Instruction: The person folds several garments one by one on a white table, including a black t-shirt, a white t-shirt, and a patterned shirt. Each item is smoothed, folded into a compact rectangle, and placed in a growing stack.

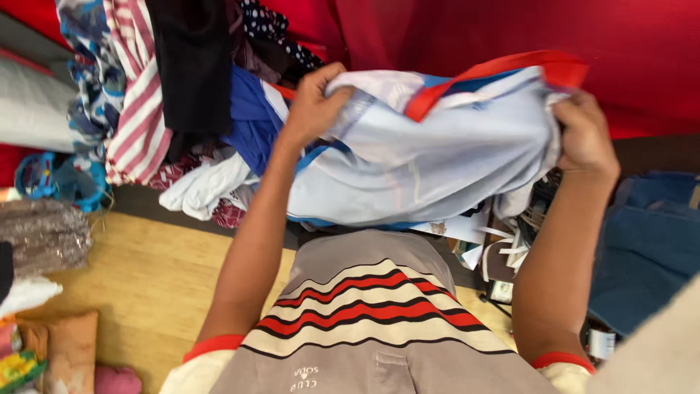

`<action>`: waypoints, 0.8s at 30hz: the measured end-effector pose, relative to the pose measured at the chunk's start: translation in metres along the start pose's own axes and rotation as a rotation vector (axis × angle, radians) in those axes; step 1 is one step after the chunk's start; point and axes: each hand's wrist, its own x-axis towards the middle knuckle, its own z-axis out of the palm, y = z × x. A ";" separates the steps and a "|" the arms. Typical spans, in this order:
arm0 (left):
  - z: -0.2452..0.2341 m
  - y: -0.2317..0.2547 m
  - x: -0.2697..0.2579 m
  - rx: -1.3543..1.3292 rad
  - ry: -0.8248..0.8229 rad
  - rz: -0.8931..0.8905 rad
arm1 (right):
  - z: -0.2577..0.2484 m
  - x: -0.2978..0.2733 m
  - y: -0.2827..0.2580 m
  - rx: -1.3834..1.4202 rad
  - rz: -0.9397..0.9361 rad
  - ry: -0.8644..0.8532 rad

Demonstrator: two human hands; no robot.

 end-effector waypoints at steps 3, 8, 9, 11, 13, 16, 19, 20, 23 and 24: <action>-0.013 0.019 -0.007 0.168 0.022 -0.064 | 0.006 0.007 0.012 -0.309 0.067 -0.126; -0.016 0.031 -0.024 0.256 -0.063 -0.264 | 0.009 0.002 0.045 -1.182 0.300 -0.006; -0.015 0.032 -0.028 0.276 -0.104 -0.248 | 0.006 -0.001 0.052 -1.283 0.118 0.073; -0.019 0.033 -0.033 0.328 -0.184 -0.212 | 0.002 0.000 0.063 -1.404 -0.262 0.259; -0.016 0.029 -0.039 0.569 -0.284 -0.189 | -0.001 -0.001 0.068 -1.451 -0.376 0.459; -0.007 0.008 -0.050 0.767 -0.261 -0.205 | -0.007 -0.007 0.061 -1.345 -0.158 0.585; -0.005 -0.016 -0.058 0.721 -0.130 -0.125 | -0.005 -0.009 0.051 -0.656 0.224 0.670; -0.003 -0.023 -0.060 0.674 -0.079 -0.074 | -0.006 -0.009 0.048 -0.345 0.336 0.696; 0.009 -0.038 -0.065 0.114 -0.157 -0.247 | -0.006 -0.011 0.047 0.002 0.098 0.634; 0.012 -0.038 -0.068 -0.086 -0.196 -0.280 | -0.006 -0.010 0.046 0.101 -0.044 0.588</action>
